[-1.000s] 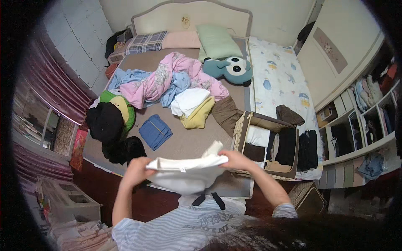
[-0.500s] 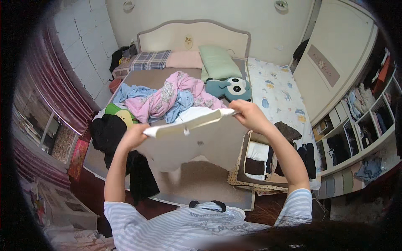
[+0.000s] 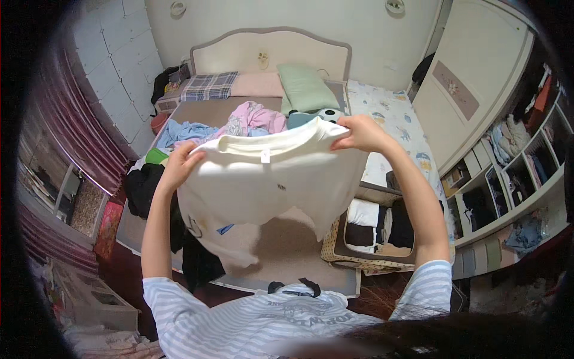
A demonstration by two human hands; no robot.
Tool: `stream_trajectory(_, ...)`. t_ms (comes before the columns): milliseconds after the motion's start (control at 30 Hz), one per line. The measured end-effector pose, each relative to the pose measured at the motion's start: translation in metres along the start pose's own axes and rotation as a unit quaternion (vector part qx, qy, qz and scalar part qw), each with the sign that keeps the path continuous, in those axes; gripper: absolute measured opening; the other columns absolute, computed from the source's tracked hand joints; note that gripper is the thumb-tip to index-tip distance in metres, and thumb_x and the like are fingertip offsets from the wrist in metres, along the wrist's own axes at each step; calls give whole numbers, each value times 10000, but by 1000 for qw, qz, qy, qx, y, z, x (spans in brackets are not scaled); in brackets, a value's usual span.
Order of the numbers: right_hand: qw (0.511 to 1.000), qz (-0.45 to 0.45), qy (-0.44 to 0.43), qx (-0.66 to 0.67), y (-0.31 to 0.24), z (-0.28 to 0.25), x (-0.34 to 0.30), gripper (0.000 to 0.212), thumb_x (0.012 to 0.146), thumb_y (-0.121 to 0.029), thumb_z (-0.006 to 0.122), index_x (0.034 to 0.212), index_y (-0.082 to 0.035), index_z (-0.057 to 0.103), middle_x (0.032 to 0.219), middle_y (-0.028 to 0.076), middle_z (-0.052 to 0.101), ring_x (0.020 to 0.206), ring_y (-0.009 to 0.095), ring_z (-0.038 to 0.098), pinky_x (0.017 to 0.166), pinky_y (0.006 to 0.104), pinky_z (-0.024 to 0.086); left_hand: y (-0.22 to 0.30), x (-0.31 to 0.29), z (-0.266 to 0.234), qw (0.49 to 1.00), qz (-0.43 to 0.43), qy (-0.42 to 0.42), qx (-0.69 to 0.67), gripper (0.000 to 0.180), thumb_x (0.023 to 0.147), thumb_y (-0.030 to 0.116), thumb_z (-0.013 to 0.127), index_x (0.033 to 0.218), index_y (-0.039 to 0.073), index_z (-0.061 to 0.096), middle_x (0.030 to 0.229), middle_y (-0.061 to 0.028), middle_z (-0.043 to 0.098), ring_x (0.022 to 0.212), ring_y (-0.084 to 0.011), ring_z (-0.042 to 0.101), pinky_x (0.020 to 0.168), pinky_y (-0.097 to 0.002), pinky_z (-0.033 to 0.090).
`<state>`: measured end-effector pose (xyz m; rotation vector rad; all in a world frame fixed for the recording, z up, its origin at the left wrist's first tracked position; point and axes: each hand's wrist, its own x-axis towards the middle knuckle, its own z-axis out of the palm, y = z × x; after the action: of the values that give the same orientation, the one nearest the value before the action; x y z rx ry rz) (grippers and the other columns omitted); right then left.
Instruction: Folding various items of clothing and placing them into a storage box on a bed.
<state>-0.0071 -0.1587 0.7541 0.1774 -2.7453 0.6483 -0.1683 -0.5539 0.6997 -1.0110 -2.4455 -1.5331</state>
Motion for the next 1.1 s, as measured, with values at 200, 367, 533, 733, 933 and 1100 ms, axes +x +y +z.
stream_trajectory(200,986,49,-142,77,7,-13,-8,366,683,-348,709,838,-27,625,722,124,613,704,211,585,646,310,438,13,-5,-12,976,-57,-186,93,209,701,139,688,811,-22,612,690,-29,567,677,-88,504,609,-258,415)
stream_trajectory(367,982,7,-164,-96,12,-4,-8,235,760,-302,630,848,-85,644,803,98,619,761,251,588,664,354,451,-3,-5,-17,947,49,-187,255,135,735,114,633,840,29,640,672,-94,594,632,-193,558,618,-308,436)
stream_trajectory(533,985,12,-99,-139,16,7,-17,200,769,-276,616,837,-89,637,796,101,601,786,259,581,660,367,446,6,-13,-3,919,91,-99,371,126,753,129,593,841,61,653,660,-138,560,654,-331,555,630,-374,434)
stream_trajectory(733,956,95,-223,167,17,-1,-29,219,692,-184,717,776,-28,588,681,31,565,697,114,514,602,284,395,10,-18,13,973,-214,-83,30,171,851,147,499,889,12,596,712,-83,598,657,-174,614,603,-281,481)
stream_trajectory(933,977,93,-187,35,8,-1,-25,190,698,-148,684,807,-28,585,697,59,577,706,192,539,657,313,411,1,-15,14,988,-138,-52,-48,194,893,170,477,888,-1,570,669,-32,580,638,-97,575,593,-235,460)
stream_trajectory(1100,946,-78,312,-48,3,1,-26,141,735,-108,574,870,-73,589,738,132,604,762,298,573,674,376,443,29,-19,18,979,78,189,-22,163,883,139,508,891,-9,575,734,-36,593,673,-91,547,612,-227,432)
